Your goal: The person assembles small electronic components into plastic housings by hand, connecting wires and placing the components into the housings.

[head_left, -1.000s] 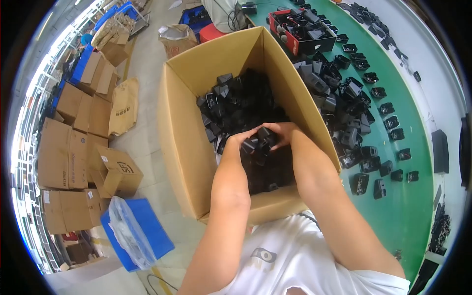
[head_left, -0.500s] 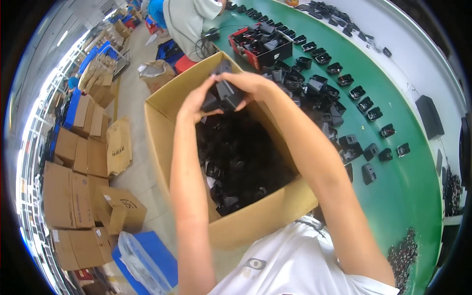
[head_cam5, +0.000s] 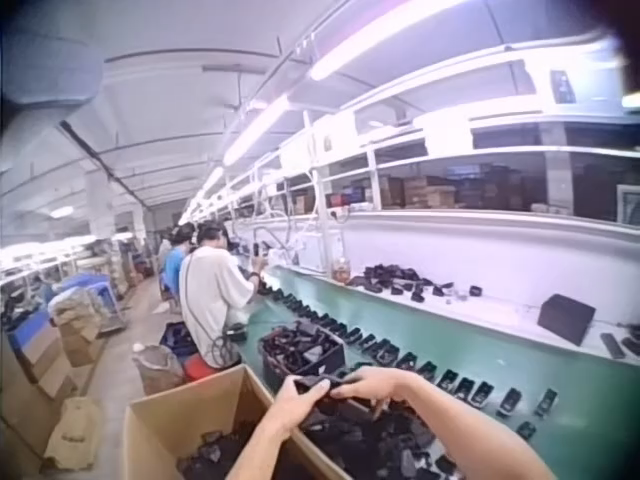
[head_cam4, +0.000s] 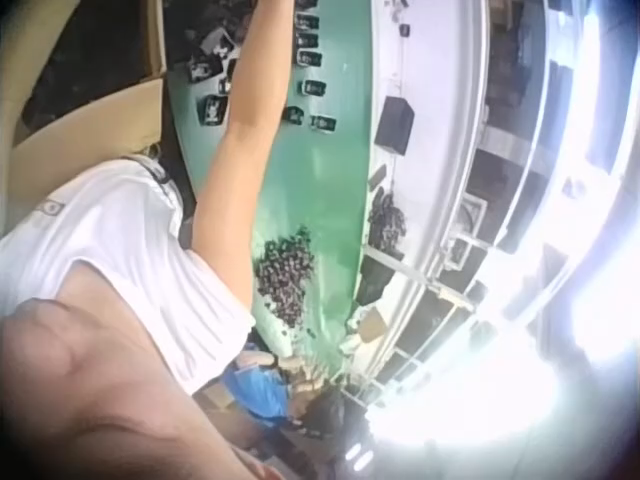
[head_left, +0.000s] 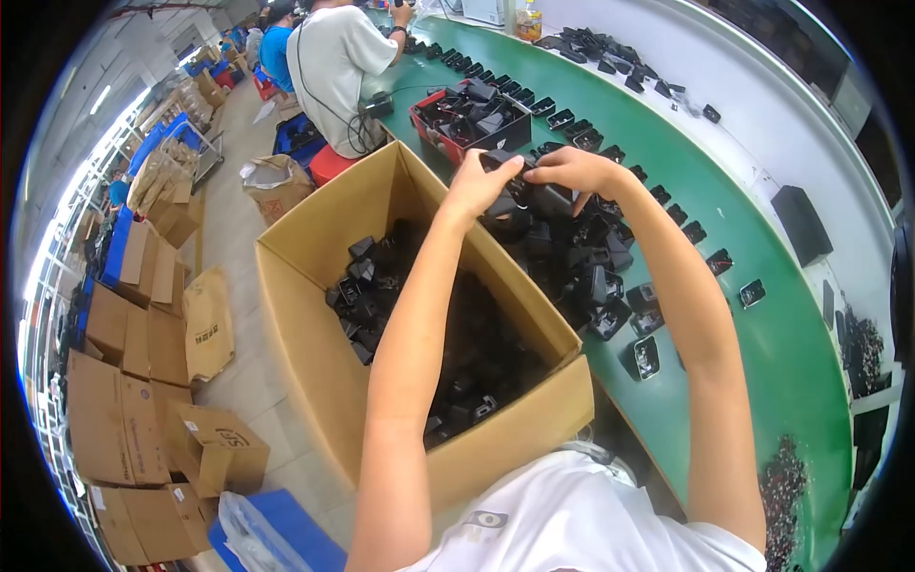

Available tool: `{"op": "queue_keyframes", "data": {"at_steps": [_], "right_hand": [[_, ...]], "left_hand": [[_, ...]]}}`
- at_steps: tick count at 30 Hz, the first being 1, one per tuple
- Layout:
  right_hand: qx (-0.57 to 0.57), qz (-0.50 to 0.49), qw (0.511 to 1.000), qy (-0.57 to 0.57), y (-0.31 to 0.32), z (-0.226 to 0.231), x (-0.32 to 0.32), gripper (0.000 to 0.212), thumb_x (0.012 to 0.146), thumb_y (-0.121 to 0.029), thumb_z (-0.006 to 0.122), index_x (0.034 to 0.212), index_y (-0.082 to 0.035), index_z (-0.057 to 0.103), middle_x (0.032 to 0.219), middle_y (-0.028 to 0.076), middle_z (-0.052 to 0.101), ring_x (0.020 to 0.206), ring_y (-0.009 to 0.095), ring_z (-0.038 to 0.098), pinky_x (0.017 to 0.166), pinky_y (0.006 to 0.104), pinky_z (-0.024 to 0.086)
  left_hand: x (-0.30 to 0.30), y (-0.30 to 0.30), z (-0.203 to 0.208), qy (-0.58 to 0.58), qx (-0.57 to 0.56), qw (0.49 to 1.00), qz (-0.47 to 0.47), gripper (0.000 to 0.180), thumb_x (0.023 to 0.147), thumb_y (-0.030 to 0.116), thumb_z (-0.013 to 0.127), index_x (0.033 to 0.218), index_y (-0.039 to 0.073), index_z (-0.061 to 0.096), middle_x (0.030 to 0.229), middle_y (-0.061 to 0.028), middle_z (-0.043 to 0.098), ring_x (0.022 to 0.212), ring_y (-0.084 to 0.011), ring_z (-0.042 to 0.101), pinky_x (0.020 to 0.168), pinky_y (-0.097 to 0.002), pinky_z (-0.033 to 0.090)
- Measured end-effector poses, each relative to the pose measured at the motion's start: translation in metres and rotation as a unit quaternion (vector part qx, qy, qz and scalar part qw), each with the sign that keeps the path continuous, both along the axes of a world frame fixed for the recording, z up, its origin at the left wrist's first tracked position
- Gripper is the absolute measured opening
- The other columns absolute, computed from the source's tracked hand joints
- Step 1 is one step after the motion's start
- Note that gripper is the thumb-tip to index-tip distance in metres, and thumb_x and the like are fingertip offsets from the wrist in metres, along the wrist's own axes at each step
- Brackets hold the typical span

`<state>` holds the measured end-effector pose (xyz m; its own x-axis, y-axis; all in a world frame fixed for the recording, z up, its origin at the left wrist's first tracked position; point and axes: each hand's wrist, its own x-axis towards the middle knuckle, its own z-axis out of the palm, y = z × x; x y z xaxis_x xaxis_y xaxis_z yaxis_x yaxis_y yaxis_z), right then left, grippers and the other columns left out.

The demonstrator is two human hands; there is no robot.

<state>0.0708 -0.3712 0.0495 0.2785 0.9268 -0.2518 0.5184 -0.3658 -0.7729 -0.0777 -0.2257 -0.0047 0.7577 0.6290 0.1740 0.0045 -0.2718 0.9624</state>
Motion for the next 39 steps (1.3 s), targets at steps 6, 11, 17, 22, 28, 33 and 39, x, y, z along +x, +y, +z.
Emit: {"op": "queue_keyframes", "data": {"at_steps": [6,11,17,22,28,33,39], "right_hand": [[0.021,-0.026,0.976,-0.214,-0.016,-0.032,0.01,0.073,0.089,-0.059,0.062,0.137,-0.005,0.054,0.106,0.017,0.07,0.089,0.024,0.069,0.063,0.0361,0.059],[0.05,0.041,0.956,-0.285,-0.041,-0.037,0.012,0.056,0.09,-0.051,0.063,0.112,0.0,0.07,0.1,0.021,0.072,0.089,0.036,0.069,0.083,0.0415,0.053],[0.131,0.054,0.949,-0.281,-0.077,-0.043,0.006,0.044,0.083,-0.041,0.071,0.101,0.0,0.071,0.094,0.019,0.072,0.087,0.037,0.069,0.081,0.0418,0.054],[0.166,0.043,0.93,-0.325,-0.083,-0.057,0.009,0.044,0.08,-0.021,0.072,0.119,-0.002,0.064,0.123,0.018,0.061,0.115,0.036,0.058,0.099,0.0422,0.047],[0.106,0.058,0.918,-0.377,-0.093,-0.066,0.008,0.034,0.077,-0.014,0.065,0.109,-0.003,0.069,0.12,0.018,0.062,0.113,0.036,0.057,0.1,0.0426,0.046],[0.259,0.056,0.911,-0.315,-0.078,-0.014,-0.049,0.025,0.08,-0.003,0.059,0.103,0.0,0.067,0.109,0.017,0.066,0.104,0.035,0.063,0.092,0.0423,0.05],[0.031,0.204,0.94,-0.272,0.08,-0.015,-0.172,0.045,0.088,-0.04,0.062,0.103,0.001,0.071,0.1,0.022,0.071,0.093,0.036,0.068,0.086,0.0438,0.054]], "left_hand": [[-0.003,-0.021,-0.015,0.098,0.265,0.959,0.035,0.081,0.077,0.043,0.077,0.137,0.001,0.042,0.127,-0.0288,0.056,0.117,-0.0419,0.058,0.1,-0.044,0.046],[-0.02,-0.038,-0.029,0.074,0.358,0.93,-0.034,0.075,0.079,0.034,0.076,0.14,0.007,0.041,0.133,-0.0245,0.051,0.118,-0.0447,0.055,0.101,-0.0476,0.046],[-0.03,-0.072,-0.033,0.099,0.417,0.886,-0.174,0.078,0.081,0.034,0.073,0.145,0.008,0.037,0.145,-0.0241,0.043,0.138,-0.0405,0.036,0.114,-0.0481,0.031],[-0.035,-0.102,-0.029,0.075,0.302,0.916,-0.254,0.065,0.088,0.022,0.066,0.143,0.001,0.038,0.14,-0.0249,0.048,0.133,-0.039,0.043,0.113,-0.0439,0.035],[-0.069,-0.065,-0.014,-0.023,0.293,0.953,-0.068,0.024,0.088,0.013,0.064,0.108,0.0,0.066,0.099,-0.0174,0.069,0.094,-0.0312,0.068,0.088,-0.0375,0.053],[-0.125,0.016,-0.033,0.198,0.274,0.92,0.199,0.024,0.087,0.022,0.064,0.091,-0.001,0.067,0.077,-0.0175,0.069,0.074,-0.0257,0.07,0.076,-0.035,0.056],[-0.178,0.033,-0.114,0.676,0.071,0.733,-0.004,0.054,0.086,0.045,0.063,0.121,0.006,0.068,0.133,-0.0174,0.061,0.126,-0.0285,0.058,0.103,-0.0423,0.047]]}}
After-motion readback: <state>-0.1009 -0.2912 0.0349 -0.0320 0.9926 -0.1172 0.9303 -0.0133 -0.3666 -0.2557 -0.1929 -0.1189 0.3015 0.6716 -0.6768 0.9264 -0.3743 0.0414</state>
